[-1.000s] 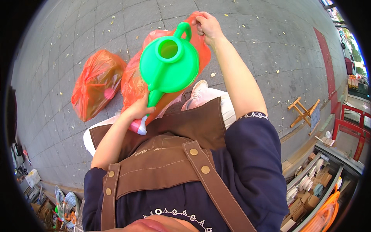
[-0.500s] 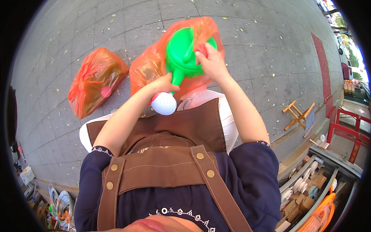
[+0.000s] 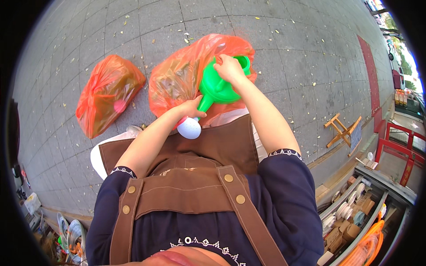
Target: The person sits on the ground and unpacks green watering cans from orange plastic bags. They attach white sprinkler heads to the spouts of the watering cans, then place the assembled cans back into the bags.
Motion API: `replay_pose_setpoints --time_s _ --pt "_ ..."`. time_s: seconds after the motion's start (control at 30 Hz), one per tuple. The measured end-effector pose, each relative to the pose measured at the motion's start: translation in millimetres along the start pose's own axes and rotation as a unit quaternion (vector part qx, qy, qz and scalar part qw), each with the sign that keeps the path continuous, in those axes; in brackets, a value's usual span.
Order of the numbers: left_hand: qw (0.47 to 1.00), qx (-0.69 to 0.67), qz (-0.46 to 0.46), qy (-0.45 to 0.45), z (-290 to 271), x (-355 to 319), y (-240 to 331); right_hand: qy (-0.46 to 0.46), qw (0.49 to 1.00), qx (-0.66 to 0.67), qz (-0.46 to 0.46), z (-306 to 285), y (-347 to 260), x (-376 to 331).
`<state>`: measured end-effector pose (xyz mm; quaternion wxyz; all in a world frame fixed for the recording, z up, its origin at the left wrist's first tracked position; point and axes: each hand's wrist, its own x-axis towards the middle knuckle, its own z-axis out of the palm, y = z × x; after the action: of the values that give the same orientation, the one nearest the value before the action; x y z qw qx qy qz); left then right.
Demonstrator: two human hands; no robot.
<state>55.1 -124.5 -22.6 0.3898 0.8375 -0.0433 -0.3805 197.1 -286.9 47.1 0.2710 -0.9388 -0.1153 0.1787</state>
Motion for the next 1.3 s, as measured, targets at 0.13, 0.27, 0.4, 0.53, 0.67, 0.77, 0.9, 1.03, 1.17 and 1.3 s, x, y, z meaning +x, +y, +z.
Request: replay_pose_setpoints --time_s 0.13,0.27,0.4,0.53,0.67,0.77,0.9,1.03,1.17,1.3 --pt "0.993 -0.031 -0.026 0.115 -31.7 -12.0 -21.8 0.13 0.989 0.058 -0.051 -19.4 4.4 8.6" --pt "0.982 -0.035 -0.025 0.186 -88.3 -88.4 -47.6 0.105 0.928 0.349 0.084 -88.0 -10.5 -5.6" --pt "0.95 -0.025 -0.125 0.284 -126.4 -189.6 -53.4 0.117 0.855 0.496 0.092 -139.0 18.6 -25.9" --pt "0.809 -0.505 0.013 0.301 -147.7 -233.7 -38.5 0.049 0.802 0.595 0.015 -172.9 30.7 -48.8" --pt "0.592 -0.693 0.25 0.326 -189.3 -254.1 32.7 -0.046 0.825 0.552 -0.109 -180.7 -53.1 -69.7" --pt "0.667 -0.639 0.326 0.202 -189.7 -269.7 90.4 -0.109 0.856 0.47 -0.187 -161.3 -164.6 -99.4" --pt "0.74 -0.548 0.302 0.247 -188.2 -270.5 129.0 -0.168 0.867 0.35 -0.313 -117.1 -292.5 -134.4" --pt "0.725 -0.514 0.4 0.226 -250.6 -325.5 105.6 0.186 0.853 -0.079 -0.482 -103.9 -377.5 -148.3" --pt "0.681 -0.519 0.312 0.411 -306.6 -478.5 31.4 0.064 0.839 0.033 -0.54 -111.6 -421.7 -194.4" --pt "0.621 -0.399 0.332 0.588 -261.4 -663.8 13.7 0.163 0.797 -0.028 -0.581 -105.8 -359.8 -195.8"
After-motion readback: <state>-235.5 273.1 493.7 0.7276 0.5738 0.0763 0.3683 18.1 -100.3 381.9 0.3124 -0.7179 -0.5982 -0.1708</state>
